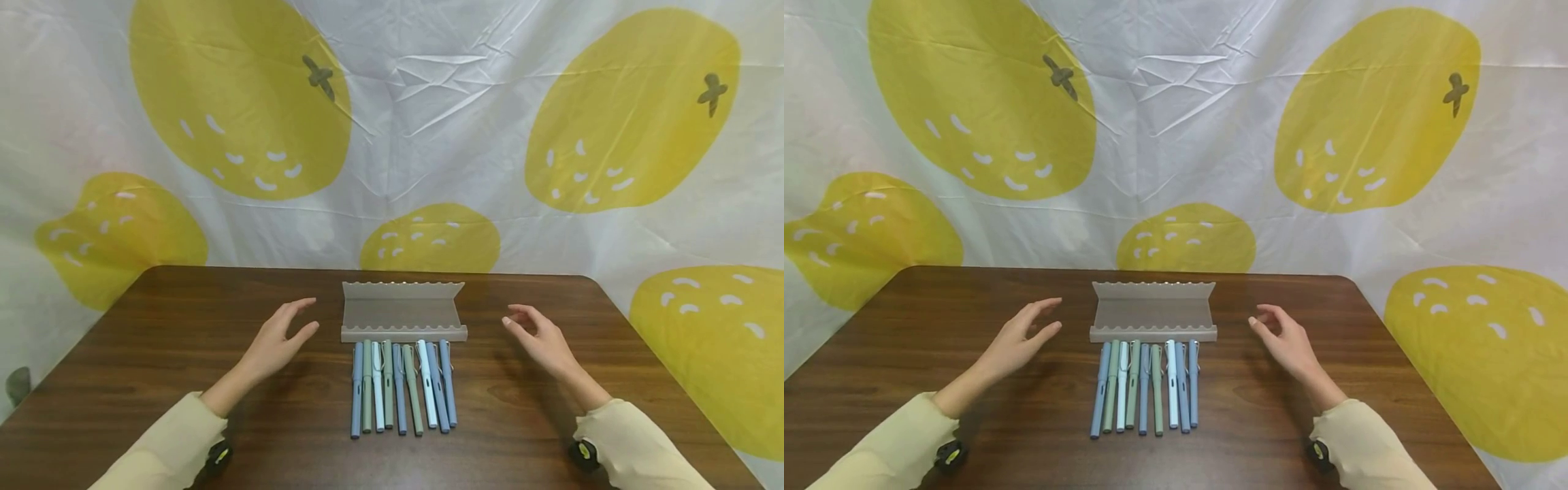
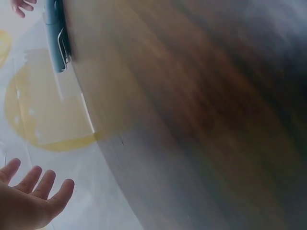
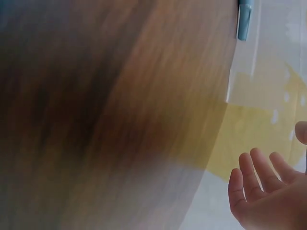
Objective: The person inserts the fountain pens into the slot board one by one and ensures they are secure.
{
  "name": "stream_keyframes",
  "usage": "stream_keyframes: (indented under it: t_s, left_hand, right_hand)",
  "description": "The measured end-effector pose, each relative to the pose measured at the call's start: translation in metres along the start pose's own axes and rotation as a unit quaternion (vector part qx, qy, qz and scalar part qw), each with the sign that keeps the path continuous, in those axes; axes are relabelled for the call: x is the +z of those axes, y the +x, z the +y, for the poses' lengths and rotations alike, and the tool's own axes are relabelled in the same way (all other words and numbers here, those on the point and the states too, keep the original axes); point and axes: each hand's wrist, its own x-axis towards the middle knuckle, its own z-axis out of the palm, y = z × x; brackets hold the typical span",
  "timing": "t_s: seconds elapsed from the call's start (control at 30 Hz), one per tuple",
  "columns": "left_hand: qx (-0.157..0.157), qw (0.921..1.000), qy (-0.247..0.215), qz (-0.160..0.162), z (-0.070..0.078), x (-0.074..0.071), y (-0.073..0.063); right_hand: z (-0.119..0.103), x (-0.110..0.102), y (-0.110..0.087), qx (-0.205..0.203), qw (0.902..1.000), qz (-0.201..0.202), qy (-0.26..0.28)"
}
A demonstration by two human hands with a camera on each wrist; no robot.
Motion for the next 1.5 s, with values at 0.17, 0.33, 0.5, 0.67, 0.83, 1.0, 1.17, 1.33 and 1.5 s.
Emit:
stream_keyframes:
  t_s: [0.17, 0.33, 0.5, 0.67, 0.83, 1.0, 1.17, 1.33, 1.5]
  left_hand:
    - [-0.003, 1.0, -0.002, -0.006, 0.001, 0.006, 0.003]
    - [0.003, 0.9999, -0.004, -0.01, 0.004, 0.011, 0.007]
    - [0.004, 0.9999, -0.005, -0.016, 0.004, 0.015, 0.01]
    - [0.001, 0.9997, -0.008, -0.022, 0.005, 0.02, 0.014]
    - [0.0, 0.9996, -0.005, -0.028, 0.006, 0.024, 0.018]
    - [0.007, 0.9996, 0.004, -0.026, 0.008, 0.028, 0.024]
    - [0.014, 0.9995, 0.012, -0.025, 0.01, 0.03, 0.029]
    - [0.016, 0.9995, 0.013, -0.023, 0.011, 0.032, 0.035]
    - [0.015, 0.9998, 0.014, -0.008, 0.013, 0.033, 0.042]
  right_hand:
    - [-0.005, 0.01, -0.001, 0.0, 0.9999, -0.016, 0.0]
    - [-0.01, 0.02, 0.0, -0.001, 0.9994, -0.035, -0.002]
    - [-0.016, 0.029, 0.001, -0.003, 0.9977, -0.066, 0.015]
    - [-0.021, 0.036, 0.002, -0.006, 0.995, -0.093, 0.036]
    - [-0.025, 0.043, 0.003, -0.01, 0.9931, -0.11, 0.038]
    - [-0.029, 0.05, 0.005, -0.012, 0.9918, -0.122, 0.037]
    - [-0.033, 0.055, 0.006, -0.002, 0.9907, -0.131, 0.036]
    - [-0.036, 0.062, 0.007, 0.016, 0.991, -0.131, 0.025]
    - [-0.041, 0.066, 0.007, 0.028, 0.9908, -0.132, 0.008]
